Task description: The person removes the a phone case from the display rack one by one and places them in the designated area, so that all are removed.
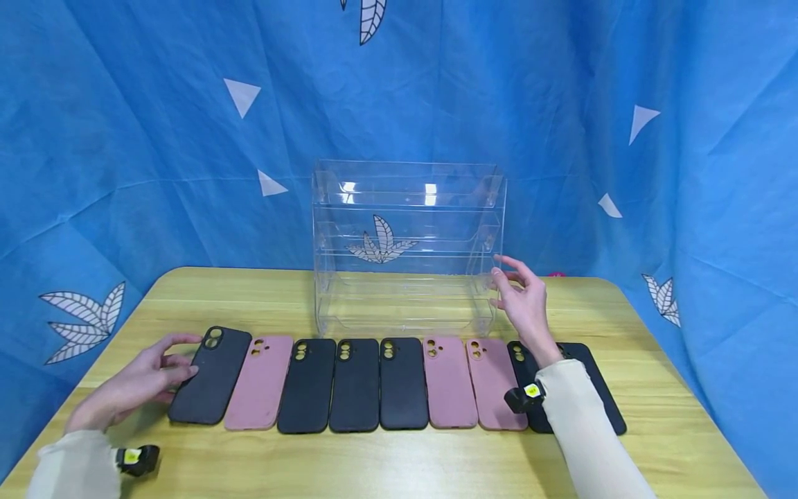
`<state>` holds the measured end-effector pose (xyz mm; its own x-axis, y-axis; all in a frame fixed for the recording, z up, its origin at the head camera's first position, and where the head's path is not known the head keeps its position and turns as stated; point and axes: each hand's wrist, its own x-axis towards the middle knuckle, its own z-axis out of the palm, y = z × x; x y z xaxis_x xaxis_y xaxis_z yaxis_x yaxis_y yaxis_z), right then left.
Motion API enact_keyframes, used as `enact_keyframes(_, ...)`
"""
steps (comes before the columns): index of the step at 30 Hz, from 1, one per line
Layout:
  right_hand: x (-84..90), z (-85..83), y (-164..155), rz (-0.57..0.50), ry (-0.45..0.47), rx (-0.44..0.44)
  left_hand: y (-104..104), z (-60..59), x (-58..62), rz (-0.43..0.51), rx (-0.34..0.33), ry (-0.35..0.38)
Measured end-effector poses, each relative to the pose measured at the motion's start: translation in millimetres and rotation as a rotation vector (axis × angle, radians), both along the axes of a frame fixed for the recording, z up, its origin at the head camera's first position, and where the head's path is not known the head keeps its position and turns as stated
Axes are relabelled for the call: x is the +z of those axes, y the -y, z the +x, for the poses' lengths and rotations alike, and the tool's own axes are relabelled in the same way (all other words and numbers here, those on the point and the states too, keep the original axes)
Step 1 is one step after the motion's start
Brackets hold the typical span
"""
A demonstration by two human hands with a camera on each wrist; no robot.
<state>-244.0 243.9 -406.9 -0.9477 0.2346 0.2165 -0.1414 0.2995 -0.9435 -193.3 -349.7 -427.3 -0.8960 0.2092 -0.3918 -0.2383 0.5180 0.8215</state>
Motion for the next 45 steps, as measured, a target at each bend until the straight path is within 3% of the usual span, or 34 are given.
enact_keyframes(5,0.4,0.4,0.3,-0.003,-0.003,0.006,1.2,2.7,-0.4,0.003,-0.013,0.011)
enact_keyframes(18,-1.8,-1.9,-1.0,-0.008,-0.014,-0.001,-0.6,1.6,2.9,-0.197,0.008,-0.062)
enact_keyframes(27,-4.2,-3.5,0.4,-0.007,-0.018,0.003,2.0,0.9,6.9,-0.252,0.000,-0.098)
enact_keyframes(31,-3.4,-3.5,0.8,-0.008,-0.011,0.004,-1.1,-0.2,10.0,-0.309,-0.009,-0.195)
enact_keyframes(36,-0.8,-2.8,0.1,0.033,0.016,0.012,-15.8,0.6,15.1,-0.402,-0.005,-0.413)
enact_keyframes(41,1.7,-1.0,-1.7,0.206,0.016,0.003,-41.2,1.7,19.7,-0.473,0.080,-0.583)
enact_keyframes(45,2.2,2.8,-4.9,0.388,-0.020,-0.019,-63.6,5.2,21.6,-0.561,0.113,-0.654)
